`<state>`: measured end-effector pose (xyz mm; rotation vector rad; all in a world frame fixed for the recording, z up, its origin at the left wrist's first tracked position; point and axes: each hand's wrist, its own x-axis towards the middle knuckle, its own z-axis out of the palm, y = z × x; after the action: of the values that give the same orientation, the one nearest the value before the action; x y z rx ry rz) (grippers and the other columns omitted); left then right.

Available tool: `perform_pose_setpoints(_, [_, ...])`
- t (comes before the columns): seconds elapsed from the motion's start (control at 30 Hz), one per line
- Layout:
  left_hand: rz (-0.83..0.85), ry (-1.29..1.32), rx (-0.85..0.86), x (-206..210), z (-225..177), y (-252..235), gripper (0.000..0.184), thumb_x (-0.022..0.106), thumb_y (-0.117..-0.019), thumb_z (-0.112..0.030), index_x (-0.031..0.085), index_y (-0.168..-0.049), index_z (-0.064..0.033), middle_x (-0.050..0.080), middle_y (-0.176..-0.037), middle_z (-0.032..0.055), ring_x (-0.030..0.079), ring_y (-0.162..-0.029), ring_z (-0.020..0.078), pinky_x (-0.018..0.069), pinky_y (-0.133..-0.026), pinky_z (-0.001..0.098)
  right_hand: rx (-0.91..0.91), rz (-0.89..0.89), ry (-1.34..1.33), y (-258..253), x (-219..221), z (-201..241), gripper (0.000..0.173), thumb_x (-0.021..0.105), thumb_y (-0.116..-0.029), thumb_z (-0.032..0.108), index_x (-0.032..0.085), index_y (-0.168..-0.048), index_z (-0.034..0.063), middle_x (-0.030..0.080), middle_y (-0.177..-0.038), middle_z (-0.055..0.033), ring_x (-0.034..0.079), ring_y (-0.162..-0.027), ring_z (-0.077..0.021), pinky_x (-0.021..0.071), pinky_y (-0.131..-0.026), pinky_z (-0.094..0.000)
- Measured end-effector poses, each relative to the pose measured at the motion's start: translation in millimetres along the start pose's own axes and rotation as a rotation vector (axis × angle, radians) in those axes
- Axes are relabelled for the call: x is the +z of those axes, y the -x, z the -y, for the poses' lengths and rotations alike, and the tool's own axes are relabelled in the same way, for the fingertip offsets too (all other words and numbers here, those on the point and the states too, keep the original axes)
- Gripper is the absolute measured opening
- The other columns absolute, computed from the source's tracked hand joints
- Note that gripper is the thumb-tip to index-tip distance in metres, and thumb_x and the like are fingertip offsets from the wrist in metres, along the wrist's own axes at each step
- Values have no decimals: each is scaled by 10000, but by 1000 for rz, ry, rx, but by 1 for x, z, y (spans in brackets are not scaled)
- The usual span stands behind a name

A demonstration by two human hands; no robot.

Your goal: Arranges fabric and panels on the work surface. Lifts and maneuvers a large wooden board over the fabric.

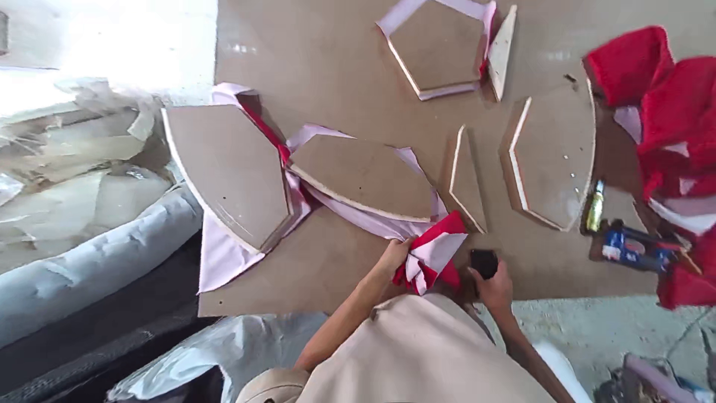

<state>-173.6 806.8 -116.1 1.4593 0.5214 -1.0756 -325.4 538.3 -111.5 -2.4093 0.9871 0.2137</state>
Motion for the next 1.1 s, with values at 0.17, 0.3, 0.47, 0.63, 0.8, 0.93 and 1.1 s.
perform_pose_setpoints(0.17, [185,-62,-17,89,15,2,650,462,-1032,-611,676,-1169,-12,728,-1032,143,716,-952,216,593,-874,451,-16,-164,-117,-31,-41,-82,811,838,-841,373,484,-1449,-30,681,-1196,-285,676,-1118,-429,526,-968,-644])
perform_pose_setpoints(0.3, [301,2,-12,170,11,3,661,386,-1051,-618,662,-1194,-34,721,-1050,127,707,-952,201,592,-850,435,-189,-108,9,-106,-75,-104,834,781,-873,479,496,-1488,-6,591,-1325,-329,585,-1228,-482,466,-1039,-651])
perform_pose_setpoints(0.47, [-131,376,140,161,41,37,595,467,-1045,-558,630,-1312,-52,728,-1141,134,711,-1034,232,596,-910,470,-469,-127,35,-151,-95,-88,640,620,-985,481,584,-1419,12,520,-1426,-323,500,-1331,-488,421,-1108,-616])
perform_pose_setpoints(0.63, [-331,618,335,76,64,31,417,384,-1107,-396,633,-1136,-62,710,-894,54,694,-806,141,605,-731,358,-558,95,-149,-113,-92,30,438,534,-1041,383,695,-1224,19,722,-1116,-180,708,-1039,-299,572,-945,-494])
perform_pose_setpoints(0.8, [-419,339,325,80,48,33,435,448,-1100,-350,648,-1216,19,725,-1004,156,709,-899,234,600,-825,457,-323,337,113,-116,-35,101,803,639,-927,575,514,-1419,-49,592,-1339,-300,578,-1252,-459,481,-1008,-623])
perform_pose_setpoints(0.93, [-585,37,224,77,78,43,480,523,-1069,-401,716,-997,32,721,-895,170,707,-842,265,584,-812,510,-200,508,-24,-126,-27,97,726,801,-811,546,637,-1197,-46,673,-1146,-250,655,-1098,-399,516,-920,-621])
perform_pose_setpoints(1.1, [-841,127,124,65,77,43,560,675,-966,-490,713,-886,63,699,-866,227,688,-837,352,555,-806,587,-143,724,-465,-107,-24,103,579,765,-916,375,558,-1315,10,653,-1168,-180,645,-1053,-264,545,-918,-475])
